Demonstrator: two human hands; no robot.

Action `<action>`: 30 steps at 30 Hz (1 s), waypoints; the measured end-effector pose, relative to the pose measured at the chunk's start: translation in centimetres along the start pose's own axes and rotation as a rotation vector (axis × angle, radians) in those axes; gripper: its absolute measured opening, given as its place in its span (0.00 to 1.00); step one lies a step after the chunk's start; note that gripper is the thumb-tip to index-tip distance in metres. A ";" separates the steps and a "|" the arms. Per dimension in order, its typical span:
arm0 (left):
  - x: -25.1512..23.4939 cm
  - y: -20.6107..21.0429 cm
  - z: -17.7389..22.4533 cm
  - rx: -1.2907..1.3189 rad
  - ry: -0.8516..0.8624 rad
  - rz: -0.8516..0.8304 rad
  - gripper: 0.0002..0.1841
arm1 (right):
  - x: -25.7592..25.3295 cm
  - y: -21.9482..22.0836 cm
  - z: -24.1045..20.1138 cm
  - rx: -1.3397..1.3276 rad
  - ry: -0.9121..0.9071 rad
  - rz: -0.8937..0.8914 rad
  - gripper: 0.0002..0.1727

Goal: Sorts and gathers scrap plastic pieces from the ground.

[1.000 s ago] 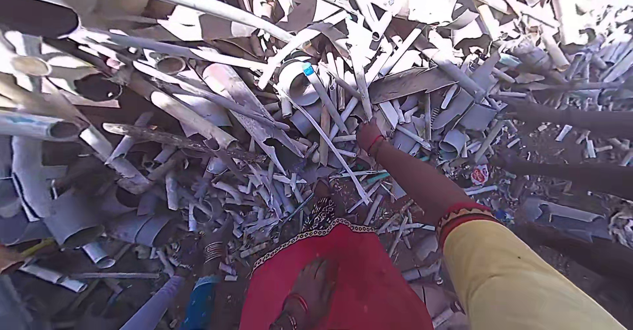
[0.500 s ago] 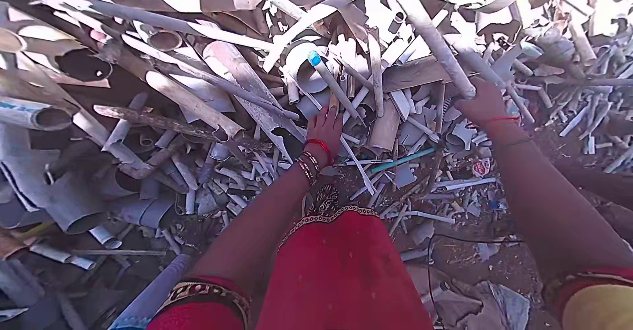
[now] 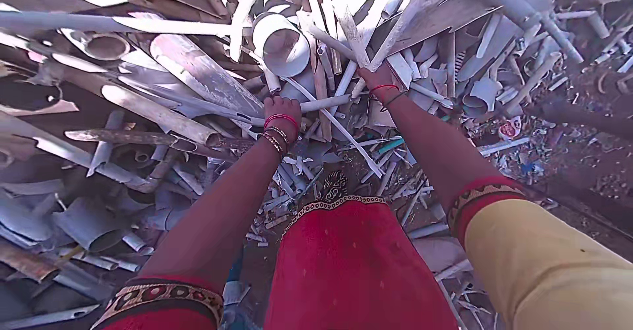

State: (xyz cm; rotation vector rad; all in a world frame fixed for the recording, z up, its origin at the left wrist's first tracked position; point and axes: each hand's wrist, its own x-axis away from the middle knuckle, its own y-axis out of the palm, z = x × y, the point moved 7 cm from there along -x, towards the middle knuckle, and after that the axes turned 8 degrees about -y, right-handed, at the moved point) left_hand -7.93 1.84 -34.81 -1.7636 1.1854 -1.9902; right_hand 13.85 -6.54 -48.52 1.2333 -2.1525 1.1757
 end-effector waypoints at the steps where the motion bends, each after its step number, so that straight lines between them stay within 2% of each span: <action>1: -0.2 2.6 -0.7 -0.058 -0.053 -0.080 0.16 | 1.6 -0.9 -0.2 -0.039 -0.019 0.046 0.27; 3: 0.7 5.8 -1.6 -0.031 -0.157 -0.408 0.23 | 5.4 -3.2 0.3 -0.178 -0.015 0.097 0.26; 4: 2.5 6.9 -1.6 0.098 -0.190 -0.510 0.25 | 7.8 -4.2 1.0 -0.274 0.031 0.085 0.29; 5: 4.7 7.7 -1.0 0.240 -0.208 -0.591 0.28 | 10.2 -4.8 2.0 -0.374 0.099 0.067 0.27; 8: 12.4 10.0 4.0 0.580 -0.138 -0.660 0.31 | 17.6 -3.6 5.7 -0.643 0.348 -0.029 0.22; 10: 17.3 12.1 8.3 0.674 -0.039 -0.714 0.37 | 21.3 -2.1 7.4 -0.737 0.428 -0.089 0.19; 12: 20.6 14.4 11.5 0.698 0.020 -0.829 0.42 | 23.2 -2.3 9.4 -0.713 0.415 -0.079 0.27; 14: 21.7 16.3 13.3 0.594 0.135 -0.920 0.42 | 23.3 -4.5 11.7 -0.535 0.325 -0.064 0.40; 17: 20.4 19.1 13.7 0.397 0.266 -0.981 0.36 | 22.8 -9.3 16.6 -0.136 0.238 -0.040 0.49; 18: 18.9 19.9 13.0 0.392 0.233 -0.961 0.34 | 23.6 -10.9 19.3 -0.011 0.238 -0.029 0.51; 20: 14.2 20.8 10.5 0.405 0.063 -0.849 0.32 | 27.1 -13.6 25.6 0.180 0.321 0.004 0.52; 22: 9.1 21.9 7.0 0.468 -0.131 -0.695 0.30 | 34.5 -15.4 33.1 0.294 0.498 0.052 0.50; 24: 4.9 22.5 3.8 0.600 -0.276 -0.564 0.29 | 44.0 -16.6 39.4 0.369 0.704 0.091 0.48; 26: 1.6 21.5 1.8 0.674 -0.347 -0.473 0.29 | 52.9 -17.0 42.8 0.461 0.820 0.158 0.42; 27: 0.2 20.7 1.3 0.695 -0.362 -0.430 0.29 | 55.5 -17.1 42.3 0.516 0.854 0.189 0.41; 28: -0.9 20.0 1.1 0.700 -0.365 -0.394 0.30 | 56.4 -17.1 40.6 0.557 0.974 0.118 0.43; 29: -1.9 19.4 1.0 0.706 -0.363 -0.370 0.31 | 55.4 -16.9 38.7 0.553 1.171 -0.140 0.49; 30: -2.8 18.9 1.1 0.707 -0.366 -0.335 0.32 | 53.7 -16.2 38.6 0.525 1.288 -0.418 0.54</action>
